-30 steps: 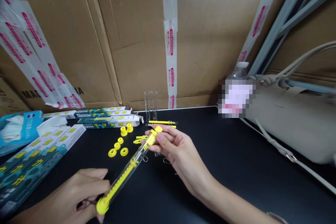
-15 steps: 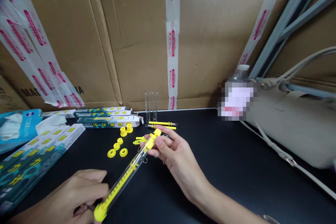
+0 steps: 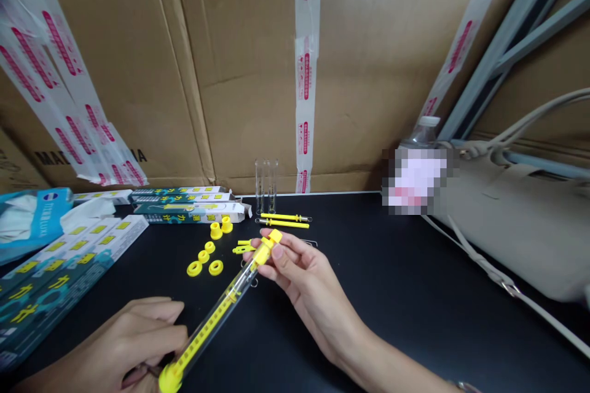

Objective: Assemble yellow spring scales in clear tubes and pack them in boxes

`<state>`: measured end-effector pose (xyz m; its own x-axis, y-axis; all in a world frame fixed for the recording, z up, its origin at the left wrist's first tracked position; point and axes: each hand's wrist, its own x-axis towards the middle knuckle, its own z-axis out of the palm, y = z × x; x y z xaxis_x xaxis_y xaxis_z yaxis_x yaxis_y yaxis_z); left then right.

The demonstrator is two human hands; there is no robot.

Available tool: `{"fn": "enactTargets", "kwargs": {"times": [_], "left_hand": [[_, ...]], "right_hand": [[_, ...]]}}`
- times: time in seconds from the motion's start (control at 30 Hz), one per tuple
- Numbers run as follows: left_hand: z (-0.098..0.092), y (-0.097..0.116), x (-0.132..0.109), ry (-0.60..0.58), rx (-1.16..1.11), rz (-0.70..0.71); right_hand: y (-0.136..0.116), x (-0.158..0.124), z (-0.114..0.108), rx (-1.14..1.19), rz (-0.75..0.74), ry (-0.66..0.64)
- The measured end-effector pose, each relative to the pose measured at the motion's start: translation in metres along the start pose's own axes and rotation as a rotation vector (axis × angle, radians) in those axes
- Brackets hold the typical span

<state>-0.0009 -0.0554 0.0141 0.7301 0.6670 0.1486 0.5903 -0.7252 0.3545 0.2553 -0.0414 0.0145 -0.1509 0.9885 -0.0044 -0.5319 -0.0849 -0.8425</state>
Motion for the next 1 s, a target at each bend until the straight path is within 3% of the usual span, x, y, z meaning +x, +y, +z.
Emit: {"fn": "enactTargets", "kwargs": {"times": [0.57,1.0], "left_hand": [[-0.014,0.012,0.009,-0.208,0.065,-0.066],[-0.013,0.011,0.009,-0.221,0.041,-0.077]], "right_hand": [[-0.005,0.000,0.002,0.113,0.043,0.025],[-0.001,0.001,-0.003,0.111,0.034,0.032]]}}
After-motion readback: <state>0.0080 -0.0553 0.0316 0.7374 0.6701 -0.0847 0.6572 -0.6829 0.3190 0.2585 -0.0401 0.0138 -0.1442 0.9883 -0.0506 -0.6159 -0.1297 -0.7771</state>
